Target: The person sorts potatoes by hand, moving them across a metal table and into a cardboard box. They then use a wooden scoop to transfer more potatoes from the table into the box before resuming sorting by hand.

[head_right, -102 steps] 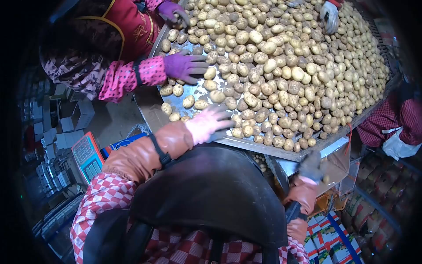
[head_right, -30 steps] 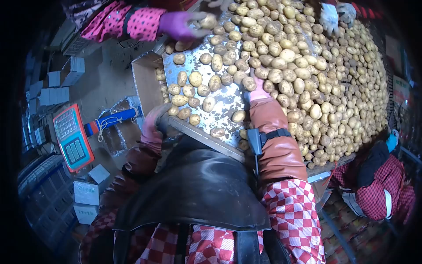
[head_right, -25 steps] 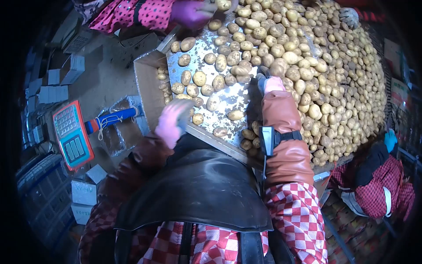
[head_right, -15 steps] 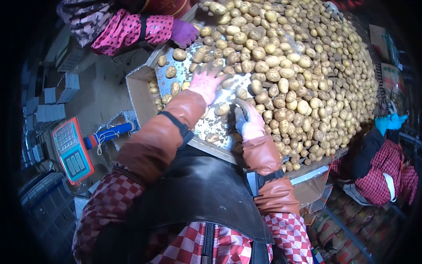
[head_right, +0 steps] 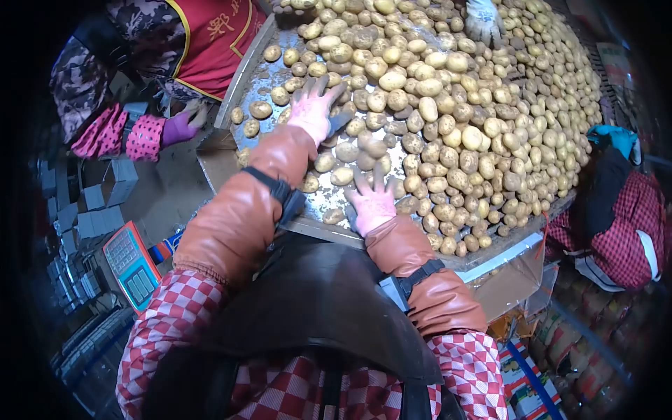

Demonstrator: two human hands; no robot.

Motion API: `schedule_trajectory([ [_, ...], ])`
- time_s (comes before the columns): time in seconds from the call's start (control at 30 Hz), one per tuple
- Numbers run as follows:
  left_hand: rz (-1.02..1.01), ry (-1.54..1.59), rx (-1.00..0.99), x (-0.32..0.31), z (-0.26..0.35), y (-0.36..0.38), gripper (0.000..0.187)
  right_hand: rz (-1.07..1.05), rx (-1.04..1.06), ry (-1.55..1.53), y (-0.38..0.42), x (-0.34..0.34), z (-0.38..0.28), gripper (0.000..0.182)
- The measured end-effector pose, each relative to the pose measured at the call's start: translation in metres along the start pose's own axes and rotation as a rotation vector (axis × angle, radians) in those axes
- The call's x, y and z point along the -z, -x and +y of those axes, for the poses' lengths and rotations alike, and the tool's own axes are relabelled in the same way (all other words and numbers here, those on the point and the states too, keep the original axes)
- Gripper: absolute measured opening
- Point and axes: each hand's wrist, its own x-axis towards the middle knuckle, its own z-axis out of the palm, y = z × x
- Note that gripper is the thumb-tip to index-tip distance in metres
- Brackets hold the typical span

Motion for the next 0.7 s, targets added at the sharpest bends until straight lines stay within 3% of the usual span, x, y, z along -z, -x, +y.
schedule_trajectory([
  [0.07, -0.144, -0.054, -0.084, -0.006, -0.006, 0.012, 0.054, -0.061, 0.217, -0.071, 0.008, 0.006, 0.008, 0.043],
  [0.13, -0.316, 0.061, -0.170, 0.001, -0.029, 0.039, 0.056, -0.025, 0.207, -0.249, 0.016, 0.009, 0.027, 0.038],
  [0.2, -0.257, -0.041, -0.083, 0.019, -0.031, 0.072, 0.050, 0.099, 0.187, -0.482, 0.027, 0.014, 0.046, 0.030],
  [0.23, -0.233, -0.031, 0.017, 0.023, -0.031, 0.088, 0.046, 0.314, 0.184, -0.573, 0.033, 0.020, 0.048, 0.028],
  [0.3, -0.121, 0.022, 0.172, 0.005, -0.036, 0.115, 0.042, 0.364, -0.013, -0.760, 0.044, 0.028, 0.058, 0.026],
  [0.37, -0.108, 0.141, 0.209, 0.008, -0.019, 0.125, 0.038, 0.506, -0.154, -0.703, 0.044, 0.018, 0.066, 0.024],
  [0.43, -0.093, -0.026, -0.023, 0.005, 0.004, 0.127, 0.050, 0.441, -0.230, -0.769, 0.031, 0.009, 0.072, 0.029],
  [0.5, -0.172, 0.067, -0.197, 0.010, 0.027, 0.102, 0.058, 0.620, -0.187, -0.391, 0.009, 0.004, 0.062, 0.046],
  [0.57, -0.191, 0.046, -0.318, -0.004, 0.034, 0.076, 0.064, 0.539, -0.219, -0.127, -0.017, -0.005, 0.039, 0.064],
  [0.6, -0.179, -0.053, -0.340, -0.020, 0.024, 0.064, 0.067, 0.269, -0.276, 0.031, -0.027, 0.005, 0.013, 0.073],
  [0.63, -0.419, -0.091, -0.158, -0.004, 0.017, 0.051, 0.067, 0.126, -0.252, -0.120, -0.029, 0.016, -0.001, 0.067],
  [0.7, -0.226, -0.066, -0.105, 0.014, -0.011, 0.066, 0.061, 0.120, 0.181, -0.230, -0.018, -0.004, 0.004, 0.059],
])
